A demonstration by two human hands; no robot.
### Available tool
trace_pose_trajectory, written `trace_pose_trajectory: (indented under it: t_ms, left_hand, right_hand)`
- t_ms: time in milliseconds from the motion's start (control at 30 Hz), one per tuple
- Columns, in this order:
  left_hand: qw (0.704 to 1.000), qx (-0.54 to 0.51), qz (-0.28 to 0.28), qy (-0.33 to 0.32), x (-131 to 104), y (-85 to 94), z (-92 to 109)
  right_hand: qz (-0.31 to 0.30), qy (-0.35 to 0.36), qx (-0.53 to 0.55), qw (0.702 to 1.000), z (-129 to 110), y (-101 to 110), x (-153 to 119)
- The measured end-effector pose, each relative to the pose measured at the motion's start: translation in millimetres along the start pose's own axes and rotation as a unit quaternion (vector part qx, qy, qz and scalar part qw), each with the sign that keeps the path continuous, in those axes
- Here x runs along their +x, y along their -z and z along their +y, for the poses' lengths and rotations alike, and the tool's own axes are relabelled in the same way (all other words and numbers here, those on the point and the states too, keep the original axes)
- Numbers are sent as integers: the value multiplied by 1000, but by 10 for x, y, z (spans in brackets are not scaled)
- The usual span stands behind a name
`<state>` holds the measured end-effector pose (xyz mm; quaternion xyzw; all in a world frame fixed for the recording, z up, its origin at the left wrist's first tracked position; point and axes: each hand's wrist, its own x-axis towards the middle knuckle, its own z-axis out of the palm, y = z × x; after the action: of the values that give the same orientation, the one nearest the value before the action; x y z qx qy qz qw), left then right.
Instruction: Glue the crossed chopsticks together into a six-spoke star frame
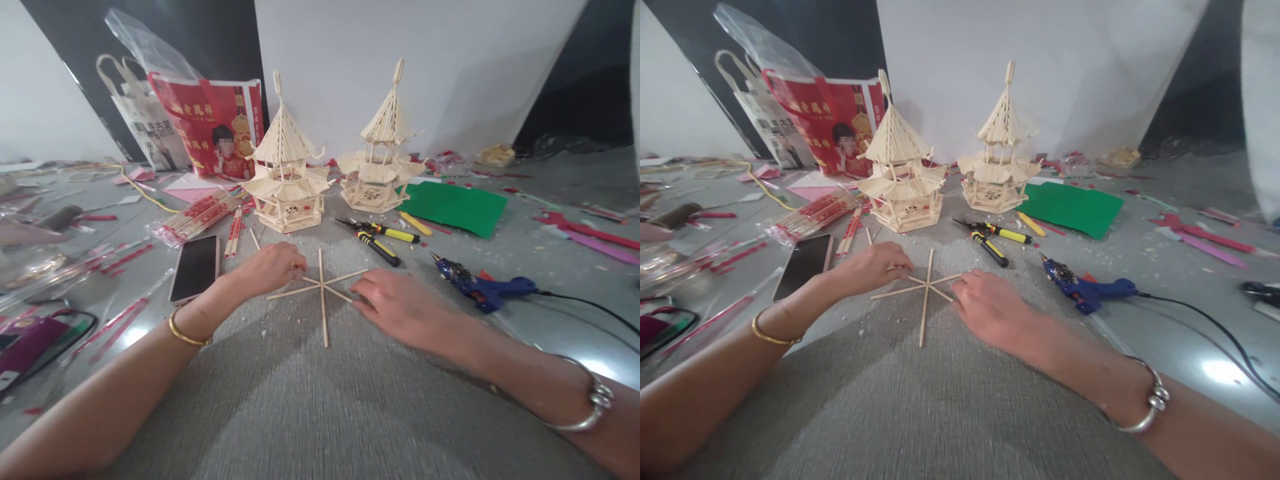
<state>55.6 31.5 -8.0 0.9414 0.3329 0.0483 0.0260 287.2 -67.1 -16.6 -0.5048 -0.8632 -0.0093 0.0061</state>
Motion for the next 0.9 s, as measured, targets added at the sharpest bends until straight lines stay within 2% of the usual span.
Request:
trace_pose_trajectory:
  t_ms: [67, 167, 433, 633, 900]
  left_hand:
    - [1000, -3, 6, 11, -40, 38, 16]
    - [999, -12, -32, 27, -93, 69, 73]
    - [997, 10, -63, 49, -69, -15, 224]
    - [998, 5, -57, 34, -56, -65, 223]
    - [998, 17, -49, 26, -36, -102, 241]
  right_hand:
    - [16, -6, -1, 1000, 22, -5, -22]
    - [22, -8, -6, 1000, 42, -15, -54]
    - [33, 4, 8, 999, 40, -139, -51]
    - [64, 17, 2, 998, 41, -249, -13]
    - [55, 31, -23, 998, 31, -279, 15]
